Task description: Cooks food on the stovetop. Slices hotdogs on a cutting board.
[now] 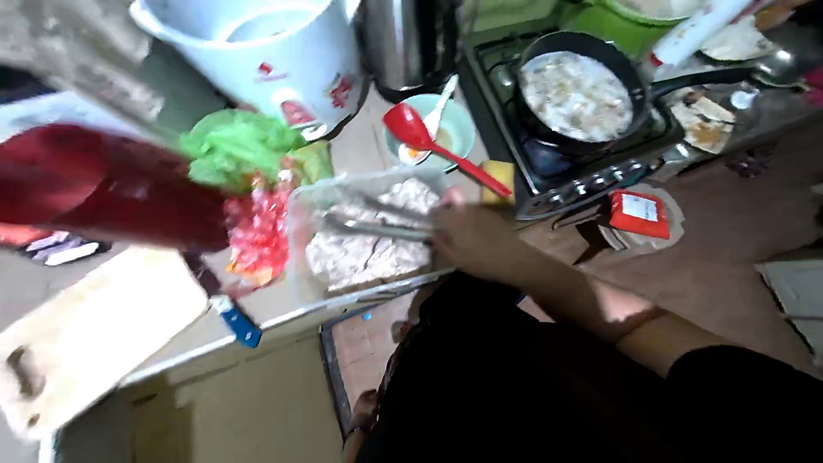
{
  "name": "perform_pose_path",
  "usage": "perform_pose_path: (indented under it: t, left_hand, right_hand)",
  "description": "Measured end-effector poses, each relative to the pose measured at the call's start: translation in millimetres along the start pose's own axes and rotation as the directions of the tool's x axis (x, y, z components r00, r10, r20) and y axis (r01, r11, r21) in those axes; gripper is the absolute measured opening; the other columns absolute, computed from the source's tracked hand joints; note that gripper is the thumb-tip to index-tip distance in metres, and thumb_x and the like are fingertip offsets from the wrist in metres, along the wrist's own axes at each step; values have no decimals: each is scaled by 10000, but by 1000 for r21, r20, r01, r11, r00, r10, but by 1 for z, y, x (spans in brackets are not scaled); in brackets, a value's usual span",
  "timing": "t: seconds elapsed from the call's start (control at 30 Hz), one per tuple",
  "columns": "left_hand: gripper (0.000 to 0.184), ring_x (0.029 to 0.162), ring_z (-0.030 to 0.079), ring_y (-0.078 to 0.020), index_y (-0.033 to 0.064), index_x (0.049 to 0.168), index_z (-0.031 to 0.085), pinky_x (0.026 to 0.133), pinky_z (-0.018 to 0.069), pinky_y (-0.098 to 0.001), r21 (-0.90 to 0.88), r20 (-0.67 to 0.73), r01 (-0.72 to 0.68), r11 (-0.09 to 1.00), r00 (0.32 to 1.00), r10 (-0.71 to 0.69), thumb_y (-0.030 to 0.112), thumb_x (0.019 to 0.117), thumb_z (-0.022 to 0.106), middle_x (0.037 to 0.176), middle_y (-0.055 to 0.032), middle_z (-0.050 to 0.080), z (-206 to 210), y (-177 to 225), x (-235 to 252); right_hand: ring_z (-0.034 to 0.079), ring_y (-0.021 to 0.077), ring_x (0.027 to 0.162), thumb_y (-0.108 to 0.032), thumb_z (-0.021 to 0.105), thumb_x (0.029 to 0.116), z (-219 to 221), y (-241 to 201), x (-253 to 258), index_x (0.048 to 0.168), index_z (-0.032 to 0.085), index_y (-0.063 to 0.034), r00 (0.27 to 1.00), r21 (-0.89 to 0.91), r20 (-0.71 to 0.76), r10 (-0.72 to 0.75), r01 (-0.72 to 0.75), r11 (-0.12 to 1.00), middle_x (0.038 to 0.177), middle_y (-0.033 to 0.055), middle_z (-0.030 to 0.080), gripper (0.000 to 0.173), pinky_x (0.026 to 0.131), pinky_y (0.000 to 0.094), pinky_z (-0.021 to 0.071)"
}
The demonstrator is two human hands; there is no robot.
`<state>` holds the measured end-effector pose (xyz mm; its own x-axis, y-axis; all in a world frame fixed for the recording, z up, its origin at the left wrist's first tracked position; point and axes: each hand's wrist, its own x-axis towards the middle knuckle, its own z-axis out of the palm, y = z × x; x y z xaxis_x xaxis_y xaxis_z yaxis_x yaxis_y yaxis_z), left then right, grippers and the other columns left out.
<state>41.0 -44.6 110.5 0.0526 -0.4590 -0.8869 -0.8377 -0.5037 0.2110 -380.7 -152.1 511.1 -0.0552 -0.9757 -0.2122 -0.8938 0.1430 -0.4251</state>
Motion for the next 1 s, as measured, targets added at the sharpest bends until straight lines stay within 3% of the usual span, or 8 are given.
perform_pose_path:
  t: [0.07, 0.17, 0.3, 0.53, 0.63, 0.77, 0.9, 1.0]
  left_hand:
    - [420, 1302, 582, -395, 14, 1399, 586, 1115, 435, -568, 28, 45, 6, 1000, 999, -7, 257, 1057, 580, 1367, -240, 627, -5, -13, 29]
    - [376, 1184, 658, -393, 17, 1310, 657, 1042, 496, -585, 21, -100, -31, 999, 994, 33, 243, 1009, 649, 1248, -233, 694, 1, -38, 82]
    - [400, 1181, 665, -369, 31, 1354, 625, 1023, 518, -571, 65, -116, -26, 998, 993, 33, 251, 1020, 619, 1275, -222, 682, -11, -8, 79]
    - [395, 1161, 676, -365, 62, 1332, 652, 1020, 519, -586, 174, -94, -138, 975, 983, 156, 305, 1023, 617, 1233, -198, 709, -2, 4, 93]
    - [442, 1113, 695, -372, 32, 1383, 593, 975, 560, -576, 116, -103, -118, 986, 986, 130, 309, 1039, 581, 1239, -223, 693, 9, 46, 29]
    - [436, 1281, 597, -409, -20, 1420, 548, 1108, 441, -568, 71, -102, -28, 997, 994, 35, 237, 1068, 536, 1340, -270, 632, 12, 139, -87]
    - [428, 1282, 602, -390, 14, 1418, 562, 1105, 442, -570, -16, -156, 4, 1000, 988, -6, 258, 1067, 525, 1336, -239, 647, 44, 142, -111]
    - [401, 1325, 569, -394, 23, 1416, 569, 1131, 407, -572, -76, -152, 53, 996, 986, -64, 234, 1084, 491, 1376, -241, 622, 66, 128, -133]
  right_hand:
    - [651, 376, 1145, -367, 585, 1054, 4, -5, 2, 1295, 663, -64, 1000, -32, 14, -14, 15, 999, 1343, 199, 608, 395, 886, 544, 575]
    - [615, 378, 1156, -380, 616, 1036, 6, 7, 2, 1292, 683, -48, 990, 58, -57, -130, 133, 989, 1247, 176, 652, 424, 908, 531, 544]
    - [582, 393, 1255, -399, 624, 1029, -3, 28, -8, 1461, 560, -32, 982, 159, -37, -188, 191, 969, 1412, 204, 585, 571, 1027, 523, 497]
    - [538, 356, 1333, -325, 684, 996, 2, 76, -42, 1435, 603, -88, 963, 345, -172, -205, 254, 904, 1460, 174, 557, 505, 1090, 503, 472]
    - [594, 320, 1265, -272, 695, 984, 14, 106, -49, 1374, 656, -105, 921, 345, -301, -249, 348, 872, 1384, 143, 611, 426, 1048, 508, 513]
    - [629, 278, 1191, -237, 693, 982, 13, 135, -51, 1372, 643, -73, 894, 405, -317, -316, 429, 808, 1359, 150, 604, 426, 976, 466, 564]
    - [638, 148, 1007, -258, 637, 987, 9, 141, -51, 1314, 673, -71, 848, 480, -355, -394, 527, 701, 1287, 113, 624, 378, 825, 306, 559]
    - [605, 25, 878, -264, 596, 1000, 0, 136, -53, 1227, 685, -28, 768, 618, -330, -549, 615, 489, 1140, 59, 665, 339, 759, 185, 529]
